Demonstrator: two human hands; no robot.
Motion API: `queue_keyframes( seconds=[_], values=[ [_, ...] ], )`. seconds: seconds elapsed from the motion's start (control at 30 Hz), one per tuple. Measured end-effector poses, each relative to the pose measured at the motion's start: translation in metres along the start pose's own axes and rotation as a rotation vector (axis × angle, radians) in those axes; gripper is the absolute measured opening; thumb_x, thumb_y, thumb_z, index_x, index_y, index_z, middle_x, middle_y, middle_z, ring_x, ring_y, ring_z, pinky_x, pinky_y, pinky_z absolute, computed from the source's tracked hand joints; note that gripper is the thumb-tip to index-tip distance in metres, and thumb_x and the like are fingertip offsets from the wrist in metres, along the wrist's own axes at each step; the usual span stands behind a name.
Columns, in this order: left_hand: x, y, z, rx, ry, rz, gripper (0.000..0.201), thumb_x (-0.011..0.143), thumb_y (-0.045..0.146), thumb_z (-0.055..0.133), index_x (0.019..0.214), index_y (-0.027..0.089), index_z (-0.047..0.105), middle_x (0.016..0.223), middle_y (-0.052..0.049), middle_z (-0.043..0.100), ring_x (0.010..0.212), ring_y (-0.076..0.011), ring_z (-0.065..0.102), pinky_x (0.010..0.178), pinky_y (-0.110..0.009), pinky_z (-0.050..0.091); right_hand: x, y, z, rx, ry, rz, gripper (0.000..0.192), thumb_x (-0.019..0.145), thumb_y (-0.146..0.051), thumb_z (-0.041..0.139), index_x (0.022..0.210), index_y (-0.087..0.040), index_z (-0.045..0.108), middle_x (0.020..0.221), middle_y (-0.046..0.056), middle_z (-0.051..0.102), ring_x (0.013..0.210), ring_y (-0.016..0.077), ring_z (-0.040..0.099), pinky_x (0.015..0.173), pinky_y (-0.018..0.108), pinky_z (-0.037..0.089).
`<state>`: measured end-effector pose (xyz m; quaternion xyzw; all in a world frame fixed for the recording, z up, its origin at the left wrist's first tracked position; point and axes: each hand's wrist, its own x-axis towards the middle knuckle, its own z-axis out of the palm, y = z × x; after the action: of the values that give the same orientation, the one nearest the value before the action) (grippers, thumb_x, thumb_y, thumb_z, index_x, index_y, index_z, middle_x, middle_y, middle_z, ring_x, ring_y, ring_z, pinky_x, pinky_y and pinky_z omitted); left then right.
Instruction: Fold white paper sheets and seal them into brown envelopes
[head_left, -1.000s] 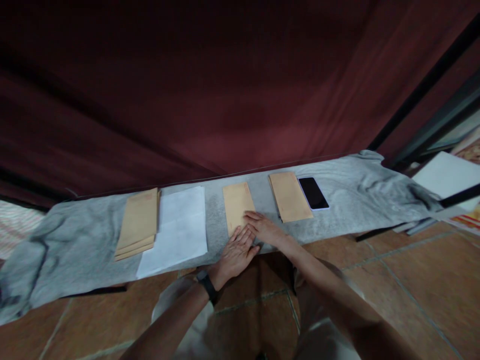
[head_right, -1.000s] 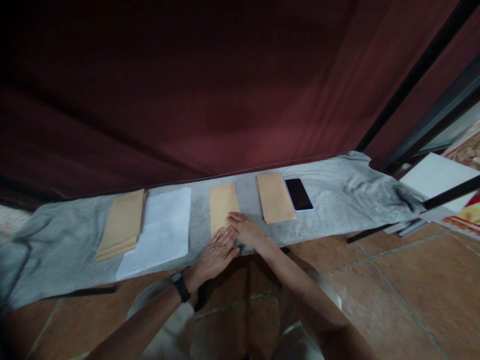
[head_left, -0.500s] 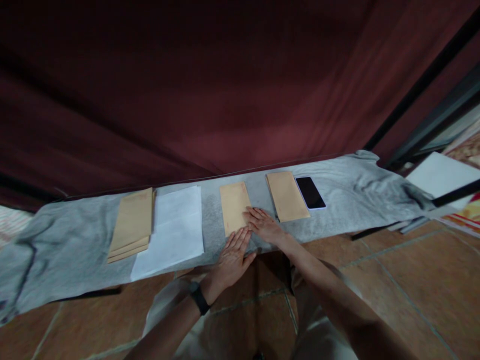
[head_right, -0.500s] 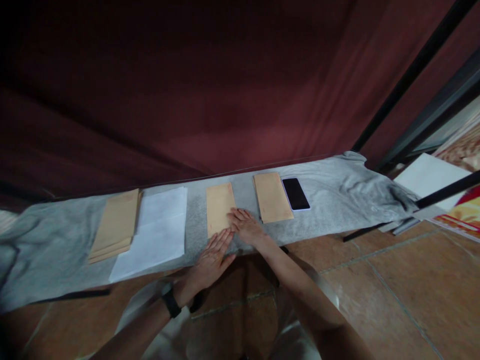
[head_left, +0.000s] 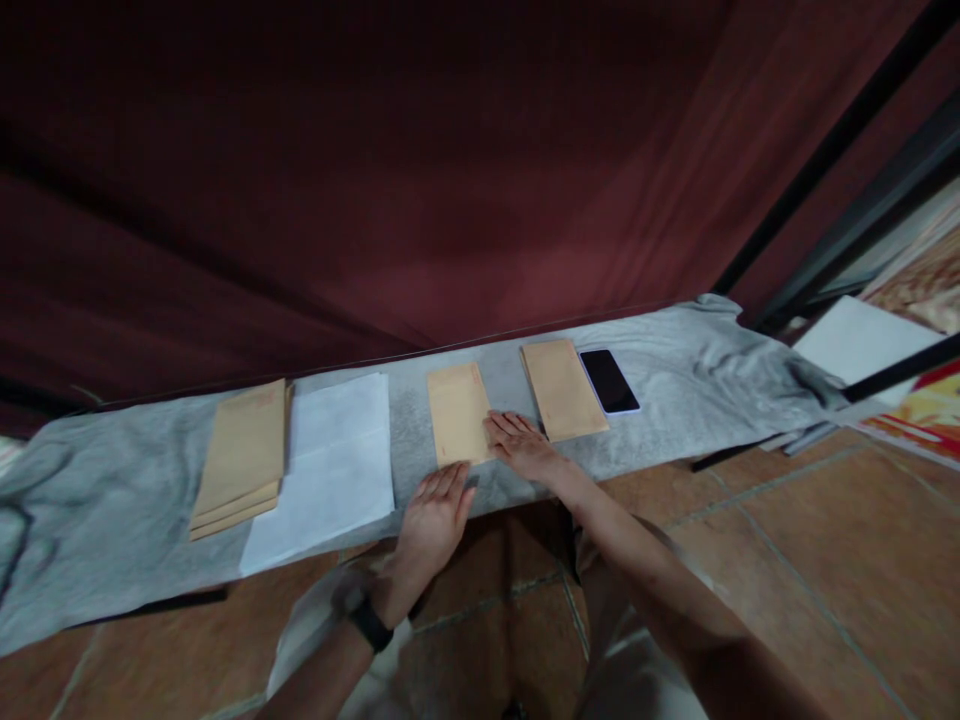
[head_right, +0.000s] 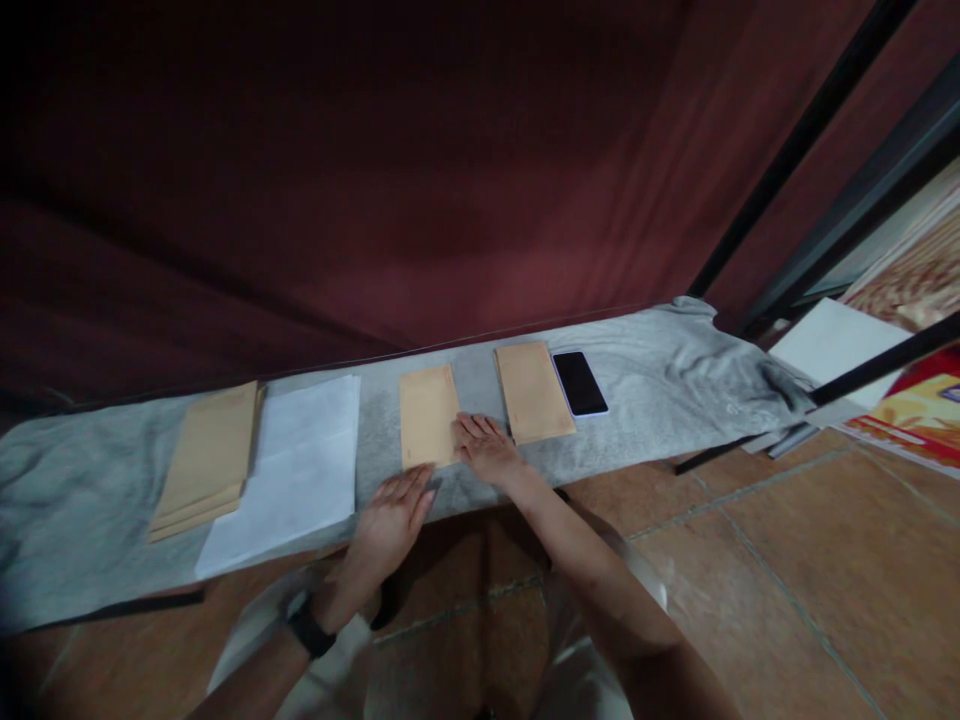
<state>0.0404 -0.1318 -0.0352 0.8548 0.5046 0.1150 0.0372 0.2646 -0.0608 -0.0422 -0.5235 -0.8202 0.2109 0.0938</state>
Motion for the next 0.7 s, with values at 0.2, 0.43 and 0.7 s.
queue_keyframes(
  seconds=[0.2,0.43,0.7],
  values=[
    [0.061,-0.018,0.006,-0.010,-0.015,0.016,0.060,0.105,0.040,0.020,0.154,0.011,0.037,0.158,-0.013,0.044,0.148,-0.0229,0.037,0.123,-0.044,0.031,0.003,0.001,0.000,-0.040,-0.041,0.023,0.056,0.104,-0.035,0.036,0.156,-0.015,0.036,0.166,0.008,0.025,0.154,0.0268,0.023,0.127,0.045,0.016],
    [0.120,-0.042,0.030,0.067,-0.106,-0.014,0.061,0.104,0.037,0.019,0.158,0.012,0.030,0.164,-0.010,0.031,0.154,-0.0215,0.023,0.127,-0.042,0.018,0.007,0.005,0.002,-0.063,-0.045,0.009,0.058,0.102,-0.034,0.041,0.157,-0.016,0.035,0.166,0.008,0.027,0.153,0.0260,0.026,0.126,0.043,0.019],
    [0.168,-0.045,0.031,0.083,-0.128,-0.080,0.060,0.103,0.035,0.019,0.158,0.014,0.030,0.165,-0.007,0.031,0.155,-0.0210,0.021,0.126,-0.041,0.015,0.008,0.006,-0.001,-0.057,-0.056,0.000,0.059,0.100,-0.033,0.047,0.155,-0.017,0.038,0.165,0.009,0.028,0.152,0.0266,0.029,0.125,0.043,0.021]
  ],
)
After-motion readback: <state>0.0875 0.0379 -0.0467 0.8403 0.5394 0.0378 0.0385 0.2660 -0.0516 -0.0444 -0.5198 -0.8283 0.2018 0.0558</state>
